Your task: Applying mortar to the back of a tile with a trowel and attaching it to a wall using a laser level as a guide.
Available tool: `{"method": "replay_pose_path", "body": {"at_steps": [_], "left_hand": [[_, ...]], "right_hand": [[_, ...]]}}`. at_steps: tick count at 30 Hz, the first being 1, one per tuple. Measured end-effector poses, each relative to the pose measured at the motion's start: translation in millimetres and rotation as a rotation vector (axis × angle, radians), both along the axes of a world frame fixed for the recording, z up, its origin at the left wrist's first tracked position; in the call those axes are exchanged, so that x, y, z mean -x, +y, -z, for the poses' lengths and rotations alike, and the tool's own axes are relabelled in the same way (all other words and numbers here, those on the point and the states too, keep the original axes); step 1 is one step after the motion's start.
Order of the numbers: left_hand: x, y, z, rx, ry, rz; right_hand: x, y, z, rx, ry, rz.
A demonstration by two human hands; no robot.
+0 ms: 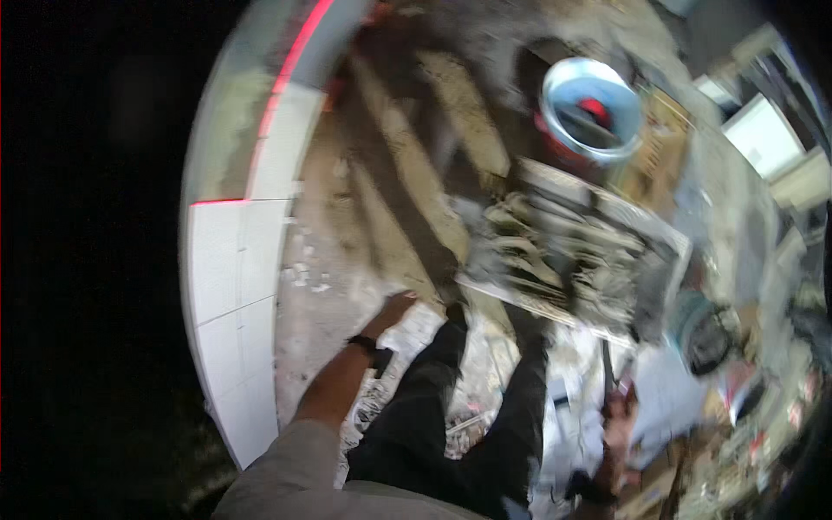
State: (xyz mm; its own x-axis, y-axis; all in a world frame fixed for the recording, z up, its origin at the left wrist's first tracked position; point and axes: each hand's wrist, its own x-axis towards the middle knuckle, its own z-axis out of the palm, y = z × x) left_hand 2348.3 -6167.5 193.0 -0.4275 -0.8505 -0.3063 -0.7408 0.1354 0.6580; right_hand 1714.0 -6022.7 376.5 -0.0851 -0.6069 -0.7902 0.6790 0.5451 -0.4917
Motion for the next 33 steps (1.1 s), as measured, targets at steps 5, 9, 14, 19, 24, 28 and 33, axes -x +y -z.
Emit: {"method": "replay_pose_path", "body": {"at_steps": [5, 9, 14, 19, 24, 28, 33], "left_hand": [[-13.6, 6.3, -10.7, -0.613, 0.395, -0.737], [-74.4, 25.0, -28.2, -0.684, 0.280, -0.859], [-57.4, 51.2, -12.1, -0.781, 0.195, -0.895], [-84.4, 92.7, -2.5, -0.824, 0.505, -1.021], [-41.4, 73.5, -15.6, -0.903, 0.363, -0.935], [-30.6, 47.4, -33.4, -0.849, 0.425, -0.887], [-46.1, 41.3, -28.4, -0.865, 0.494, -0.972]], "right_hand": [[-143.4, -84.1, -64.5, 0.216, 1.094, -0.572], [-206.8, -121.1, -12.6, -0.496, 0.830, -0.624], [-237.0, -173.9, 112.3, -0.030, 1.428, -1.035], [-244.5, -152.7, 68.8, 0.036, 1.265, -0.927], [-233.2, -194.9, 22.4, 0.093, 1.320, -0.984], [-265.2, -256.3, 40.6, 0.063, 1.373, -1.104], [-286.2, -291.0, 105.8, 0.217, 1.285, -1.212]]}}
